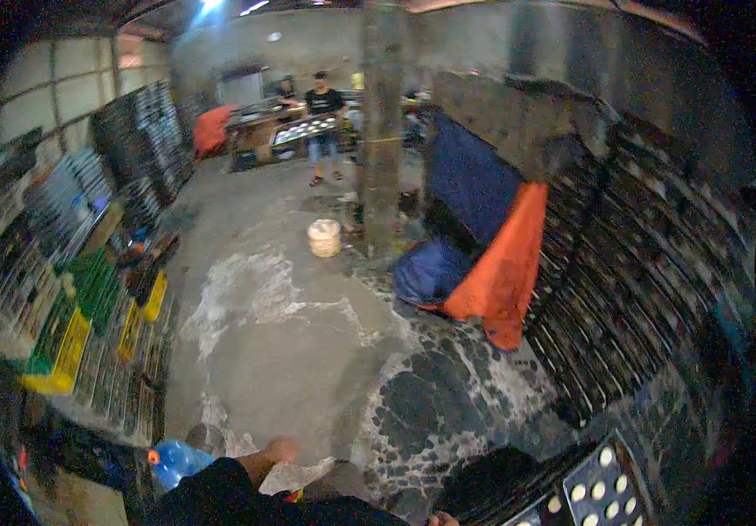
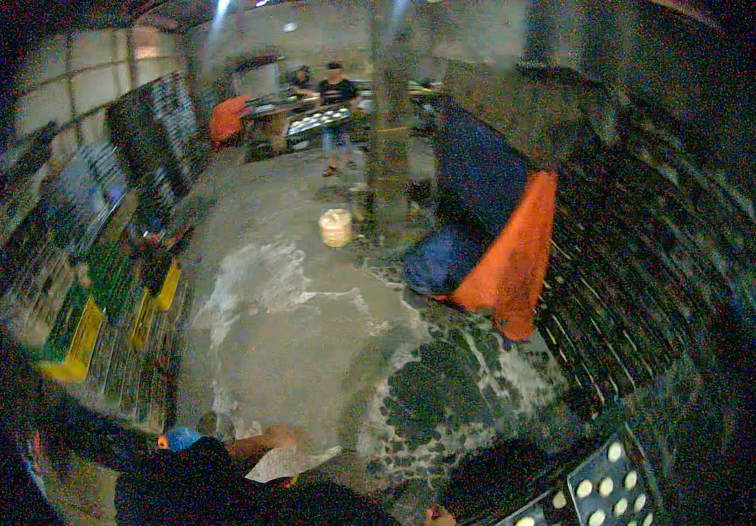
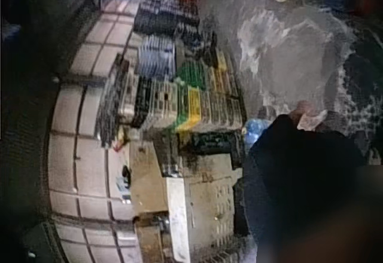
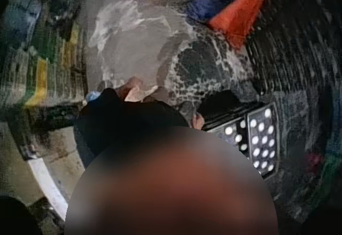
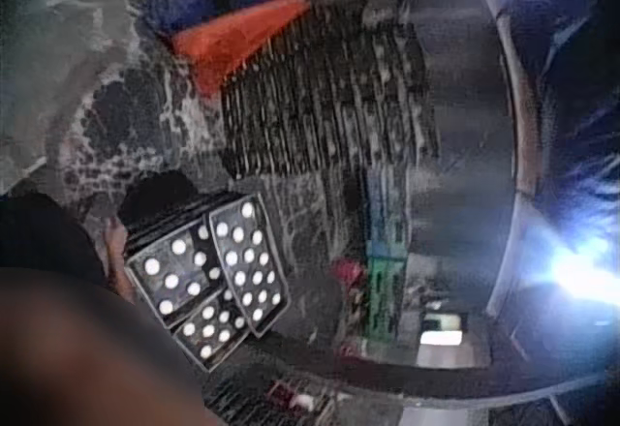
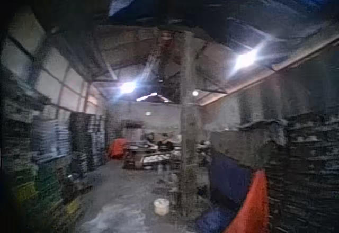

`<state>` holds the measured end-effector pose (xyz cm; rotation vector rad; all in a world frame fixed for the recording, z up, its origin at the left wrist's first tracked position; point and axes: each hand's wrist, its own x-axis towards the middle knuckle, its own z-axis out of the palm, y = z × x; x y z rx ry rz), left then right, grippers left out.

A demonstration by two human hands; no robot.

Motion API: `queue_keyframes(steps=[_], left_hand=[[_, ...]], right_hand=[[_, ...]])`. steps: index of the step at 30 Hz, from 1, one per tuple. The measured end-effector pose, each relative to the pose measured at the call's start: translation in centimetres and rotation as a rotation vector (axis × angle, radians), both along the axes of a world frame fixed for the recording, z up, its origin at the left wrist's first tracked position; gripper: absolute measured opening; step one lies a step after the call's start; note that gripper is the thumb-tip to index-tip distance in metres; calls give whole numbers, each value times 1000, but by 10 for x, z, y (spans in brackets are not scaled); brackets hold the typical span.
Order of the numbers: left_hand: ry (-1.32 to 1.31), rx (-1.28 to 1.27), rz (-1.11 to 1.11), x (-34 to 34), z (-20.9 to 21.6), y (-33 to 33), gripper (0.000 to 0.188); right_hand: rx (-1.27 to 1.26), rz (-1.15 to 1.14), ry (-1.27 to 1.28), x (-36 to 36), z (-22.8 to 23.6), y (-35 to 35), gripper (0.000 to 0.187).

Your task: The person repeatedly picks a small dough piece, wraps a dark filling inside, shapes it into a round bun, and places it on a metal tray. The person then carries the filled tray to a rack and stacks it with other trays.

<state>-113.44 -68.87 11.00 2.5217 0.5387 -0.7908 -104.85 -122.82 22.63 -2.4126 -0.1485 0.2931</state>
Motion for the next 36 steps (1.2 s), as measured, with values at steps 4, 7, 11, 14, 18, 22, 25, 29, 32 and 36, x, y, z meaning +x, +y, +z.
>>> queue_keyframes(steps=[4, 7, 11, 14, 18, 22, 25, 29, 32, 36], left_hand=[[67, -110, 569, -141, -35, 79, 42], [51, -224, 767, -214, -80, 121, 40], [26, -303, 916, -283, -117, 188, 39], [-83, -437, 1082, -309, -93, 212, 34], [-580, -1122, 1595, -316, 2, 274, 43], [-943, -904, 1752, -317, 68, 373, 46], [-1119, -732, 1886, -343, 67, 450, 43], [-735, -588, 1917, -387, 30, 509, 64], [-426, -531, 1902, -364, 3, 512, 60], [-335, -636, 2007, -291, -15, 544, 55]], right_hand=[[-62, 309, 17, 50, -28, 69, 41], [-224, 385, 189, 119, -67, 152, 34], [-108, 462, 149, 184, -119, 324, 26], [57, 307, 408, 188, -130, 421, 21], [-205, 405, 558, 157, -111, 512, 25], [-515, 567, 743, 151, -105, 588, 30], [-644, 633, 804, 174, -132, 661, 34], [-684, 695, 658, 217, -184, 824, 39], [-648, 842, 335, 235, -190, 1003, 43], [-261, 1234, 44, 218, -136, 1276, 47]])
